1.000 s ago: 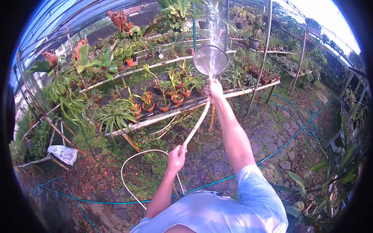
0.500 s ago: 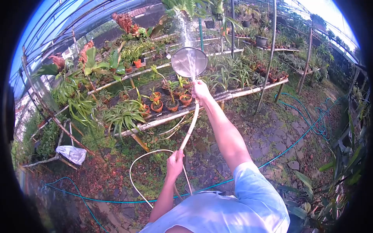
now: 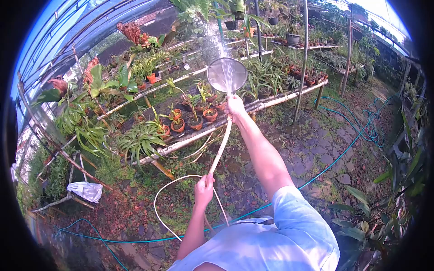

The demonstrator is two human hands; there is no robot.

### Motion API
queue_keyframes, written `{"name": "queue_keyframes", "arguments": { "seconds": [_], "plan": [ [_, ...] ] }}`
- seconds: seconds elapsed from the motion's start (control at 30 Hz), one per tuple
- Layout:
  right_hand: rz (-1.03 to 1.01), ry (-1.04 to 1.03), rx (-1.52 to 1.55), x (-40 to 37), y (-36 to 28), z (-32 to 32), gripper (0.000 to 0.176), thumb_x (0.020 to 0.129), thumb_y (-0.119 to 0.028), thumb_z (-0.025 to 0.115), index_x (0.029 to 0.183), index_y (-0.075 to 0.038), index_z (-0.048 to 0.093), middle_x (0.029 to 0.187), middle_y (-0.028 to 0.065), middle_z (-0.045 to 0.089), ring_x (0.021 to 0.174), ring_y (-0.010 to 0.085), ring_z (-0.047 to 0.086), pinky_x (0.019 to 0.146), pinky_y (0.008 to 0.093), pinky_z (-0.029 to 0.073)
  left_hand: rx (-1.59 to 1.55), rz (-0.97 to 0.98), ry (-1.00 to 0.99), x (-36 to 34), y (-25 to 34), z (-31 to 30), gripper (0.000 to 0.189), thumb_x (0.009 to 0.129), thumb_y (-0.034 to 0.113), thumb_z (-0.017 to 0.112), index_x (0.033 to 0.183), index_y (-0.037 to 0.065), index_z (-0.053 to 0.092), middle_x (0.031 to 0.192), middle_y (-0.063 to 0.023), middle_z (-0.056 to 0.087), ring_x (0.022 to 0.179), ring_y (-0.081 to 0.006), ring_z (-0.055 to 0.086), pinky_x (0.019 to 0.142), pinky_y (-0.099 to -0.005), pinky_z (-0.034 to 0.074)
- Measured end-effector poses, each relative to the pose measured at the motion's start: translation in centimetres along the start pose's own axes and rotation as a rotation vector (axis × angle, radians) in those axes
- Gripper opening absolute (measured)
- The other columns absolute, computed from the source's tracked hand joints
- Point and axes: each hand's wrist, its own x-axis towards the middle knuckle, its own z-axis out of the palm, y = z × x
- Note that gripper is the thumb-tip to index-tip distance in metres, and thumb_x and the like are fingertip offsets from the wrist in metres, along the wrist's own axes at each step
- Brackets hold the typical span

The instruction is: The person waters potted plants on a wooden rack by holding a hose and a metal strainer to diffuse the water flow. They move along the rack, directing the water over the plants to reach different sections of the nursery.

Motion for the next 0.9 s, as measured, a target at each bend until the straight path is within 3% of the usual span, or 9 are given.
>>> {"name": "queue_keyframes", "arguments": {
  "seconds": [0.17,0.23,0.47,0.67,0.77,0.9],
  "plan": [
    [-0.031,0.04,0.102,1.6,-0.9,-5.2,0.009,0.097,-0.015,0.051,0.095,-0.007,0.049,0.067,0.0005,0.046,0.046,0.007,0.039,0.036,0.0202,0.032,0.016,0.056,-0.069,1.0,1.5,2.2,0.045,0.098,0.044,0.048,0.082,0.003,0.061,0.062,-0.0146,0.057,0.059,-0.0305,0.06,0.057,-0.0403,0.044],
    [-0.041,0.031,0.094,2.0,-2.3,-6.2,0.006,0.095,-0.011,0.051,0.093,-0.007,0.047,0.064,0.0014,0.045,0.047,0.0094,0.041,0.038,0.024,0.036,0.054,0.048,-0.088,1.7,2.4,3.4,0.045,0.098,0.044,0.048,0.082,0.003,0.061,0.062,-0.0151,0.058,0.06,-0.0313,0.06,0.057,-0.0406,0.044],
    [-0.066,-0.061,0.073,5.8,-5.0,-8.1,0.009,0.097,-0.014,0.051,0.096,-0.007,0.046,0.064,-0.0012,0.043,0.046,0.0066,0.039,0.039,0.0224,0.032,0.038,0.084,-0.021,4.7,4.4,8.5,0.042,0.098,0.04,0.049,0.08,0.004,0.061,0.06,-0.0115,0.057,0.056,-0.0233,0.06,0.054,-0.0365,0.043],
    [-0.082,-0.187,0.08,11.0,-7.8,-10.1,0.013,0.1,-0.02,0.048,0.102,-0.007,0.05,0.067,-0.0005,0.046,0.047,0.0061,0.04,0.038,0.0202,0.033,0.043,0.054,0.028,7.5,7.9,13.9,0.041,0.099,0.039,0.049,0.081,0.004,0.061,0.06,-0.011,0.056,0.054,-0.022,0.056,0.054,-0.0361,0.042],
    [-0.076,-0.148,0.048,12.3,-10.5,-11.0,0.013,0.1,-0.019,0.048,0.102,-0.006,0.053,0.067,-0.0004,0.047,0.047,0.0062,0.04,0.039,0.02,0.033,0.034,0.045,0.041,8.7,10.1,16.0,0.041,0.099,0.039,0.05,0.082,0.003,0.06,0.061,-0.0122,0.057,0.056,-0.0227,0.057,0.055,-0.0364,0.042],
    [-0.124,-0.186,0.065,15.1,-11.9,-12.9,0.013,0.099,-0.019,0.049,0.101,-0.007,0.053,0.067,-0.001,0.047,0.047,0.0057,0.039,0.038,0.0195,0.033,0.041,0.081,0.019,10.1,12.1,19.0,0.038,0.099,0.037,0.048,0.09,0.002,0.059,0.072,-0.0161,0.064,0.067,-0.0314,0.064,0.062,-0.0402,0.047]
  ]
}}
